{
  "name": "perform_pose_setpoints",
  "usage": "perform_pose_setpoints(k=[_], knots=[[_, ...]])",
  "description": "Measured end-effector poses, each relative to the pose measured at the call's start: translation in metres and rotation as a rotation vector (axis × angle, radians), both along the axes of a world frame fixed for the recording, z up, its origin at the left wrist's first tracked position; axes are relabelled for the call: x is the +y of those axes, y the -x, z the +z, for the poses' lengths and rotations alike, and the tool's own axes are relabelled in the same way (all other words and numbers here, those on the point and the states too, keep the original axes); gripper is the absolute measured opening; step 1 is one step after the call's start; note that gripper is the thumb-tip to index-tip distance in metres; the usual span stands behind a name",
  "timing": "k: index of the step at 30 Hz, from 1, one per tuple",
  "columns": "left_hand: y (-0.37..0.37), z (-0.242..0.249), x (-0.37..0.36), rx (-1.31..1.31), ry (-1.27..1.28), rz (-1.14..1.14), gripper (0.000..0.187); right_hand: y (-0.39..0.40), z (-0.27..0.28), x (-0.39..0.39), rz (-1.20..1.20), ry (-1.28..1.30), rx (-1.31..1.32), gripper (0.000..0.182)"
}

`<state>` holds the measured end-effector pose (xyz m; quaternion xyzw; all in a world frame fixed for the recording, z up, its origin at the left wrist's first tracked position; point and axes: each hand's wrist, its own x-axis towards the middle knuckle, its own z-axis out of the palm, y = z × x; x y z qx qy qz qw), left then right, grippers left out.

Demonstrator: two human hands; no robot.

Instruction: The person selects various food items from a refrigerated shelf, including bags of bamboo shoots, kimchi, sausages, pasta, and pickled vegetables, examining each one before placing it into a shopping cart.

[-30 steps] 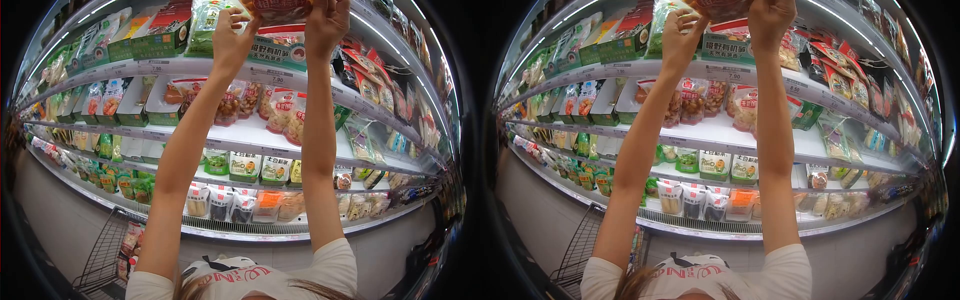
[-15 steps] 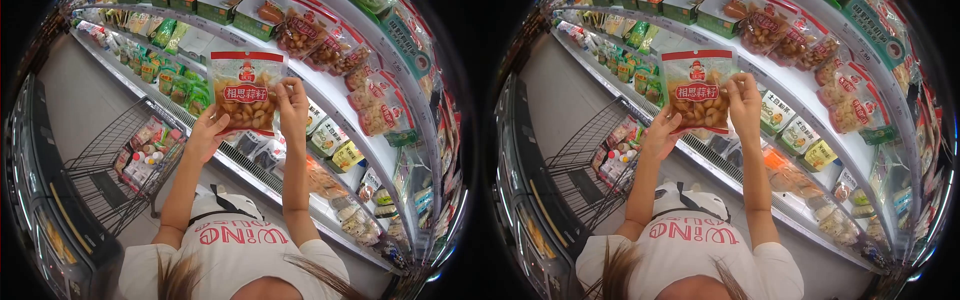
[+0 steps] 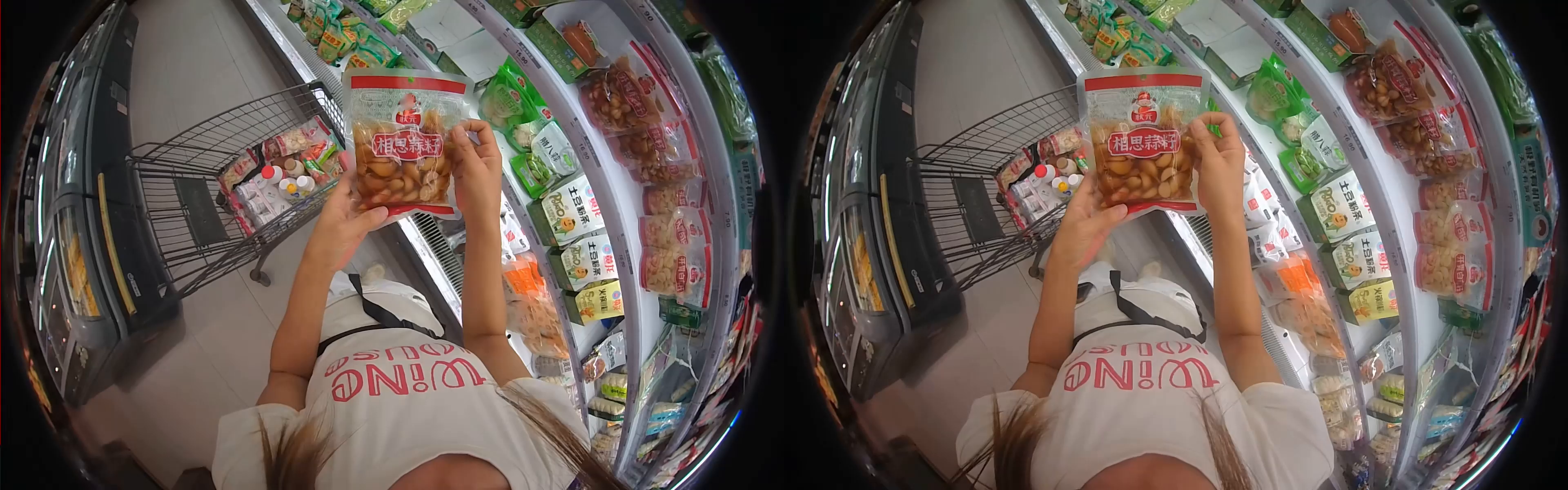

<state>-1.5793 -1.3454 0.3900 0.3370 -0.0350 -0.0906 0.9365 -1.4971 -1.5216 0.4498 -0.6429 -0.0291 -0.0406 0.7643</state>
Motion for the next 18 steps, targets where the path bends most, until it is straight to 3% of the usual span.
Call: perform_pose_setpoints(k=[4,7,8,10,12,15,18], knots=[[-0.008,-0.017,0.024,0.052,0.018,0.050,0.067,-0.014,-0.015,0.032,0.067,-0.050,0.021,0.011],[-0.013,-0.023,0.049,0.199,0.234,0.090,0.063,-0.027,-0.038,0.062,0.067,-0.073,0.031,0.011],[-0.020,-0.049,0.052,0.276,0.303,0.171,0.053,-0.033,-0.053,0.070,0.055,-0.125,0.043,0.009],[-0.037,-0.095,0.074,0.423,0.442,0.205,0.050,-0.036,-0.082,0.095,0.067,-0.162,0.162,0.008],[-0.051,-0.107,0.102,0.647,0.454,0.272,0.042,-0.042,-0.113,0.129,0.020,-0.246,0.268,0.007],[-0.076,-0.147,0.145,0.570,0.385,0.387,0.039,-0.048,-0.191,0.180,0.079,-0.221,0.377,0.007],[-0.095,-0.227,0.204,0.598,0.326,0.448,0.037,-0.056,-0.249,0.248,0.115,-0.095,0.513,0.010]])
